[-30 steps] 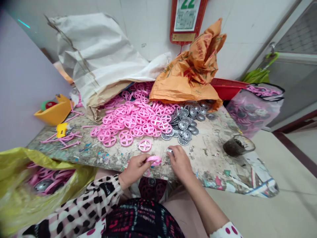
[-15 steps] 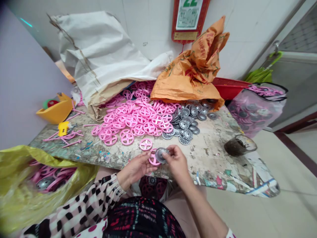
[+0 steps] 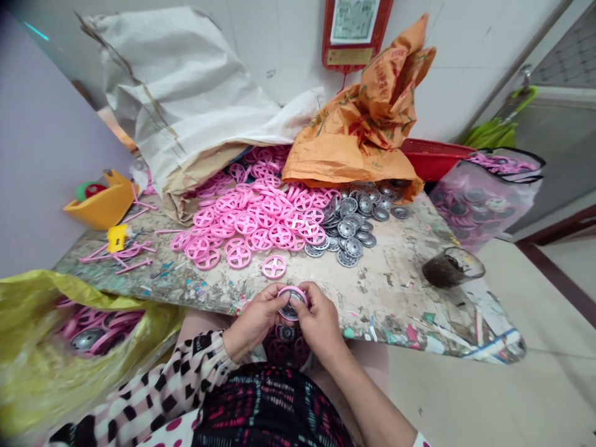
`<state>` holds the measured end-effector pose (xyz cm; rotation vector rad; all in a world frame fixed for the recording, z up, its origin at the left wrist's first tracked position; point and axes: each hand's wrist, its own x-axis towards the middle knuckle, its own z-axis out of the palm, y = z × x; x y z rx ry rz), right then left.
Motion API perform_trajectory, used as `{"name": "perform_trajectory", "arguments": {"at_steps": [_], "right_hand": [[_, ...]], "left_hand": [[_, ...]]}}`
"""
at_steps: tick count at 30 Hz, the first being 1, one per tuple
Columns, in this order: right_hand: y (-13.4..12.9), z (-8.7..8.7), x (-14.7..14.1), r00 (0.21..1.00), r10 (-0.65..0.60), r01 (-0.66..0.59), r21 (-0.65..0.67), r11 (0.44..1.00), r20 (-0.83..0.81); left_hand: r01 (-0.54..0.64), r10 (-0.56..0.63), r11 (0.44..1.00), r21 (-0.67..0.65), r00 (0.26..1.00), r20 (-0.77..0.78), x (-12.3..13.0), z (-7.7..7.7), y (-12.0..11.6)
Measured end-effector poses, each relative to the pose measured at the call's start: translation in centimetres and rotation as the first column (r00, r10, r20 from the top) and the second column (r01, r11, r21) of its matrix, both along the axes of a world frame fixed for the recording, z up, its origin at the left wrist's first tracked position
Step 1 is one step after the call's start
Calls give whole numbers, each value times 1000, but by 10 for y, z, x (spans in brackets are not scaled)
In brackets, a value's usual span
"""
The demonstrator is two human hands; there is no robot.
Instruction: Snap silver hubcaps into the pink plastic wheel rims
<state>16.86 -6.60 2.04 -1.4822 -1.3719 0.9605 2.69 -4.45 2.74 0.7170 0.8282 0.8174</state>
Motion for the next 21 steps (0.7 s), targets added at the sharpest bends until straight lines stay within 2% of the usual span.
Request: {"name": "perform_trajectory", "arguments": {"at_steps": [3,6,8,10,11,13,15,16,18,21], "right_hand": [[-1,-8,-1,995,-14,11,-30,999,-94],[-9,-12,3,988,107,-116,-80,990,-110],[-21,-9,5,968,248,-243,-93,965,41],[-33,-4,7,900,350,-338,-93,937,259],[-36,-1,8,860,367,-360,-86,929,356],[-34,2,13,807,324,-347,-47,937,495],[-16,2,23,793,227,-287,17,958,565],[-3,1,29,790,169,-246,52,968,589],[29,-2,42,743,64,-166,91,982,666],[73,-6,52,603,7,-110,75,991,798]], "left_hand": [[40,-34,998,45,992,-118,-2,-4,1],[134,-32,964,230,916,-399,-10,-5,7],[196,78,895,401,815,-574,-18,-5,14],[243,242,799,551,708,-664,-27,-6,23],[272,322,744,611,655,-684,-31,-7,27],[352,463,623,698,554,-692,-37,-13,35],[422,561,529,736,476,-677,-38,-21,39],[444,593,503,741,447,-670,-38,-25,40],[467,629,483,741,403,-665,-36,-33,40],[477,641,482,735,379,-667,-34,-39,39]]}}
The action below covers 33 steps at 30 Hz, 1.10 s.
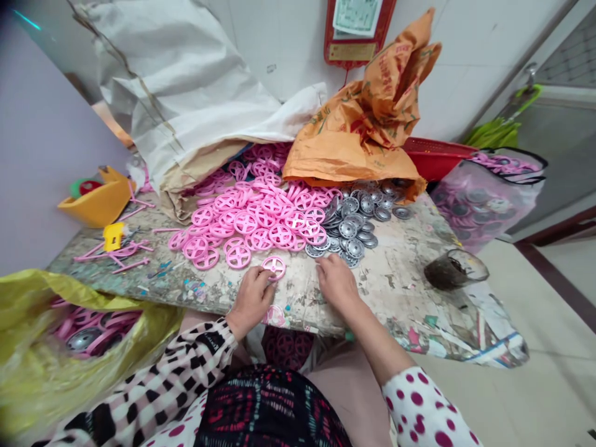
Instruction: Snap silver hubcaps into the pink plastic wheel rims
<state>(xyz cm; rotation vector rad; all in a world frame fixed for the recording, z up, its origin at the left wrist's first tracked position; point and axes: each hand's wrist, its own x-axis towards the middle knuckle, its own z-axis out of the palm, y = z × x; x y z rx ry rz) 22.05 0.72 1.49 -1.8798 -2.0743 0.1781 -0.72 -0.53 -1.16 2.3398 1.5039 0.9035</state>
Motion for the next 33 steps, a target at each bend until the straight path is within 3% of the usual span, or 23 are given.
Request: {"name": "perform_trajectory", "arguments": {"at_steps": [3,7,14,18,21,28,33], "right_hand": [[24,0,-5,980,-66,70,-17,997,189],[17,1,-19,952,-17,23,-15,1000,306],[-24,-4,-10,967,142,-141,-18,990,210],[-13,-2,11,995,45,-44,-12,999,87],[5,2,19,991,-41,44,-20,999,124],[25,4,7,936,56,-35,-67,997,347],[13,3,5,967,64,-58,-31,998,246]], "left_hand": [[-3,3,1000,-11,1000,20,0,0,-1],[-18,19,999,-28,999,39,0,2,-1],[2,-1,999,-49,1000,12,0,1,-2],[16,-16,999,-43,1000,7,0,0,-2],[15,-14,999,-36,1000,16,0,1,-3],[10,-10,1000,-22,1000,16,0,0,-3],[14,-14,1000,-18,1000,8,0,-1,-2]]}}
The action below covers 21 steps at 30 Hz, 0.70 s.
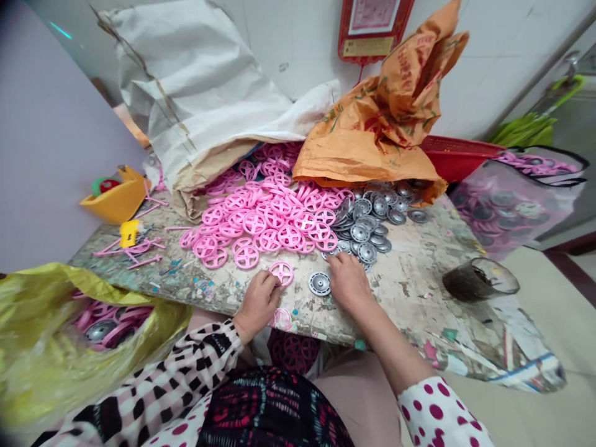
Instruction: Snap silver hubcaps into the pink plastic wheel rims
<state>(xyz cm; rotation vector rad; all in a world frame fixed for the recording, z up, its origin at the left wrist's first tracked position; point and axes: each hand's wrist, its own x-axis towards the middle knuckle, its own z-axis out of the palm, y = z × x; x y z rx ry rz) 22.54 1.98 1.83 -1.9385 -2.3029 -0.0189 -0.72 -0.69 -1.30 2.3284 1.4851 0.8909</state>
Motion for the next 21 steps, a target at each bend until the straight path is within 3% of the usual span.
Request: {"name": "perform_trajectory", "arguments": {"at_steps": [3,8,11,14,15,17,19,21], "right_hand": [[-18,2,-6,991,90,-88,17,996,-100],[-42,2,-18,976,216,-215,-21,976,12],[-42,-1,-15,986,166,-166,-10,986,13],[-37,-2,-8,978,-3,10,33,999,-211],[-37,-1,-8,938,-39,65,65,996,-344],[-39,3,-14,775,-50,152,109,982,-630],[-46,7,-29,568,-42,196,86,977,-822],[-56,10,-48,472,-39,193,60,979,-881]], "left_hand": [[5,-5,1000,-4,1000,4,0,1,0],[29,-28,1000,-13,999,39,-1,2,-3],[38,-38,999,-3,995,94,-4,4,-4],[46,-30,998,-53,963,269,-4,7,-3],[51,-3,991,-121,929,371,-2,8,-3],[118,108,939,-324,792,601,3,14,-3],[292,281,811,-507,566,775,11,22,-5],[500,463,652,-570,333,822,19,30,-9]]}}
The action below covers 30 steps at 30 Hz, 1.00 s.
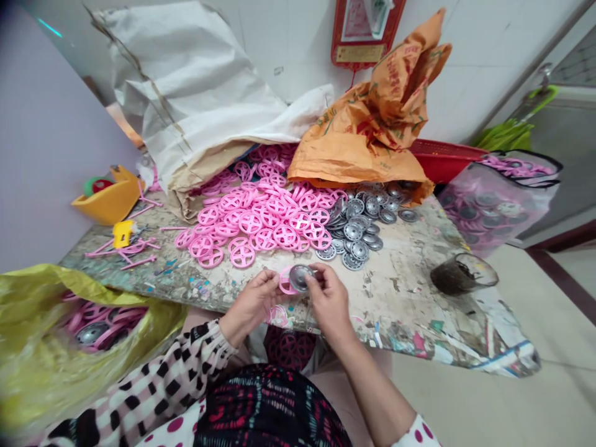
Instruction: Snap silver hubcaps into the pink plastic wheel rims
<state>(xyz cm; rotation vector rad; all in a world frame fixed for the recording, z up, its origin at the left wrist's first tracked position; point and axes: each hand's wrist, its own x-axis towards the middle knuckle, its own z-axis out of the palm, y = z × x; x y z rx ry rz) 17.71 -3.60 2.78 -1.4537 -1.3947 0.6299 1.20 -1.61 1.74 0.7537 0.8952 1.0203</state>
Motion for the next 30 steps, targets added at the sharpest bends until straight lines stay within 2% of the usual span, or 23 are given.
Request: {"name": "perform_trajectory", "arguments": {"at_steps": [2,3,6,9,11,13,18,20,22,25,27,30], "right_hand": [[-9,0,-16,997,11,-15,46,999,81],[-13,0,-21,989,8,-21,81,997,149],[-19,-2,-25,970,-9,-22,125,992,242],[-20,1,-18,982,70,-73,10,997,175],[-21,3,-15,981,158,-146,-104,984,110],[-21,2,-15,982,184,-173,-170,970,51],[-23,-14,-20,994,89,-99,-176,979,-67],[-23,-21,-16,987,110,-132,-204,970,-113],[-27,-23,-11,977,173,-199,-244,949,-126],[-40,-21,-4,941,335,-332,-296,896,-43],[-50,-17,-2,889,453,-410,-321,854,70],[-53,-12,3,814,512,-415,-343,843,274]], "left_hand": [[43,-16,989,-145,984,180,5,7,-5],[58,-20,983,-173,977,211,6,10,-8],[65,-31,982,-179,983,184,6,14,-13],[47,-22,982,-182,990,137,5,16,-16],[32,-15,985,-170,995,101,6,16,-17],[27,-18,988,-153,998,62,8,15,-18],[28,-33,988,-152,999,-34,10,8,-21],[62,-75,991,-122,992,-103,7,8,-20],[81,-86,996,-34,978,-192,2,9,-18],[88,-63,992,85,962,-267,-7,10,-11],[96,-64,990,102,957,-281,-11,8,-6],[85,-36,987,135,942,-334,-14,-2,0]]}}
